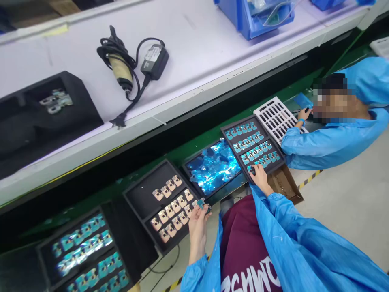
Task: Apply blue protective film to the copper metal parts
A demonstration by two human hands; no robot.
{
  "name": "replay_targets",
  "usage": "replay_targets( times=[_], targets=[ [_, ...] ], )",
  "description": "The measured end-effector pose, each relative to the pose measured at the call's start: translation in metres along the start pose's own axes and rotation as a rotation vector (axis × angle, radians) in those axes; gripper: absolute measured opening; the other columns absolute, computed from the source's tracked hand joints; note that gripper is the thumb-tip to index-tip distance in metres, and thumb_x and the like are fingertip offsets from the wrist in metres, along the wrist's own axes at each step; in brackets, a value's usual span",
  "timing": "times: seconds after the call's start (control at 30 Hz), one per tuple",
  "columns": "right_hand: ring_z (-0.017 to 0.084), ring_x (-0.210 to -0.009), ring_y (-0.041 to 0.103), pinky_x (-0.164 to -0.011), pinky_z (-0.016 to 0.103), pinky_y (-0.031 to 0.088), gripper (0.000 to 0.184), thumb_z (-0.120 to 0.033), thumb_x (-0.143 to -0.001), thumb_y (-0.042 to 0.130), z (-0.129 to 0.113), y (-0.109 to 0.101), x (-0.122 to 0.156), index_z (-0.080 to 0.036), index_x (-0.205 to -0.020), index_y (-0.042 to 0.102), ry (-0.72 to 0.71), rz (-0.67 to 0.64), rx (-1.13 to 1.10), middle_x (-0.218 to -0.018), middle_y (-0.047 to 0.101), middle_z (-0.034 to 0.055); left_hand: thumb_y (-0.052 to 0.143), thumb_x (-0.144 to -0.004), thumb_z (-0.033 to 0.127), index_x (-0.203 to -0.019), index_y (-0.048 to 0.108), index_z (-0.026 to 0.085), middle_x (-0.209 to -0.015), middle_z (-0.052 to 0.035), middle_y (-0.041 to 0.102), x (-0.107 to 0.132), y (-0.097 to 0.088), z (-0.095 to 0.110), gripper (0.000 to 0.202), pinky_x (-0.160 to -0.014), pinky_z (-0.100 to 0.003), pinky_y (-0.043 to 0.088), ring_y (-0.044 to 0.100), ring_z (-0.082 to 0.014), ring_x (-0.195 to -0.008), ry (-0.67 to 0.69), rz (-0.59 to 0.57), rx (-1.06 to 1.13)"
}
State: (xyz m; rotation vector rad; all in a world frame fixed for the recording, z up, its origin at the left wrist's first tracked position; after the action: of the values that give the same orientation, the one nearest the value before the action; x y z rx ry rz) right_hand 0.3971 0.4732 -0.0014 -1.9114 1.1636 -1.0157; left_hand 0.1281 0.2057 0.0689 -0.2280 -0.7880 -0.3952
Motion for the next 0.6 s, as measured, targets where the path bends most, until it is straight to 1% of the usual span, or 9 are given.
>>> replay_targets(
  times=[0.1,0.2,0.3,0.33,0.37,0.4,0.47,0.53,0.6],
  targets=[
    [0.029,-0.122,0.059,-0.104,0.037,0.05,0.037,-0.023,-0.101,0.056,0.0,-0.007,-0.007,-0.017,-0.136,0.068,-0.012,0.018,0.032,-0.13,0.066,0.0153,0.093,-0.065,0.02,-0.092,0.071,0.021,-0.09,-0.0035,0.077,0.007,0.003,-0.001,0.035,-0.066,-0.025,0.058,0.075,-0.0185,-0.083,0.016,0.042,0.023],
    [0.033,-0.123,0.058,-0.107,0.045,0.049,0.04,-0.021,-0.099,0.052,-0.014,-0.023,-0.007,-0.012,-0.135,0.067,-0.085,0.042,0.051,-0.129,0.065,0.0211,0.093,-0.061,0.022,-0.088,0.068,0.022,-0.089,-0.0019,0.076,0.02,0.004,0.001,0.037,-0.066,-0.024,0.056,0.074,-0.0175,-0.083,0.013,0.042,0.135],
    [0.039,-0.127,0.056,-0.108,0.056,0.048,0.049,-0.03,-0.102,0.045,-0.042,-0.042,-0.003,-0.005,-0.14,0.063,-0.241,0.096,0.014,-0.132,0.06,0.0286,0.093,-0.059,0.029,-0.085,0.065,0.021,-0.088,-0.0036,0.076,0.034,0.001,0.004,0.039,-0.067,-0.025,0.056,0.072,-0.0166,-0.08,0.034,0.036,0.306],
    [0.04,-0.125,0.057,-0.106,0.056,0.049,0.05,-0.037,-0.103,0.047,-0.053,-0.052,-0.002,-0.006,-0.138,0.065,-0.294,0.178,-0.059,-0.131,0.06,0.0278,0.093,-0.059,0.031,-0.083,0.064,0.02,-0.086,-0.0044,0.075,0.035,-0.004,0.007,0.039,-0.067,-0.027,0.057,0.071,-0.0168,-0.077,0.051,0.055,0.37],
    [0.038,-0.12,0.061,-0.103,0.055,0.051,0.052,-0.042,-0.103,0.05,-0.067,-0.056,-0.003,-0.009,-0.139,0.065,-0.354,0.212,-0.143,-0.13,0.061,0.0259,0.093,-0.059,0.033,-0.081,0.063,0.02,-0.083,-0.0046,0.074,0.033,-0.01,0.012,0.04,-0.067,-0.028,0.057,0.069,-0.017,-0.074,0.072,0.081,0.432],
    [0.036,-0.112,0.064,-0.098,0.052,0.053,0.052,-0.046,-0.103,0.053,-0.085,-0.055,-0.004,-0.012,-0.141,0.066,-0.412,0.187,-0.221,-0.129,0.063,0.0235,0.094,-0.059,0.034,-0.08,0.062,0.02,-0.079,-0.0043,0.072,0.029,-0.019,0.017,0.041,-0.066,-0.03,0.057,0.068,-0.0171,-0.071,0.094,0.105,0.489],
    [0.03,-0.097,0.067,-0.083,0.044,0.056,0.051,-0.051,-0.102,0.058,-0.128,-0.043,0.001,-0.016,-0.138,0.068,-0.511,0.066,-0.352,-0.124,0.068,0.02,0.097,-0.058,0.036,-0.079,0.061,0.019,-0.074,-0.003,0.068,0.018,-0.045,0.029,0.045,-0.063,-0.03,0.054,0.065,-0.016,-0.066,0.146,0.156,0.586],
    [0.027,-0.092,0.069,-0.075,0.039,0.055,0.047,-0.054,-0.103,0.059,-0.178,-0.024,0.019,-0.018,-0.131,0.072,-0.602,-0.127,-0.426,-0.121,0.072,0.0181,0.1,-0.056,0.039,-0.08,0.06,0.019,-0.07,0.0001,0.063,0.009,-0.082,0.039,0.05,-0.061,-0.028,0.051,0.06,-0.0132,-0.061,0.202,0.223,0.662],
    [0.027,-0.096,0.072,-0.076,0.038,0.056,0.044,-0.055,-0.104,0.057,-0.23,0.001,0.048,-0.02,-0.122,0.075,-0.692,-0.336,-0.443,-0.12,0.076,0.0168,0.101,-0.054,0.044,-0.081,0.058,0.02,-0.067,0.0041,0.057,0.003,-0.125,0.043,0.057,-0.059,-0.026,0.047,0.054,-0.0101,-0.057,0.253,0.303,0.716]
  ],
)
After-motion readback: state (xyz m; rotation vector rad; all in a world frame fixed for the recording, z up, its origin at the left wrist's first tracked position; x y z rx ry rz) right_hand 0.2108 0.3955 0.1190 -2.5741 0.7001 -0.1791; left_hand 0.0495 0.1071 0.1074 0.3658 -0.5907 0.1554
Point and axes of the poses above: each hand's wrist, its own x-axis away from the middle knuckle, its own y-axis out of the palm, z = x × y, the point moved 8 cm from there along -x, towards the middle knuckle
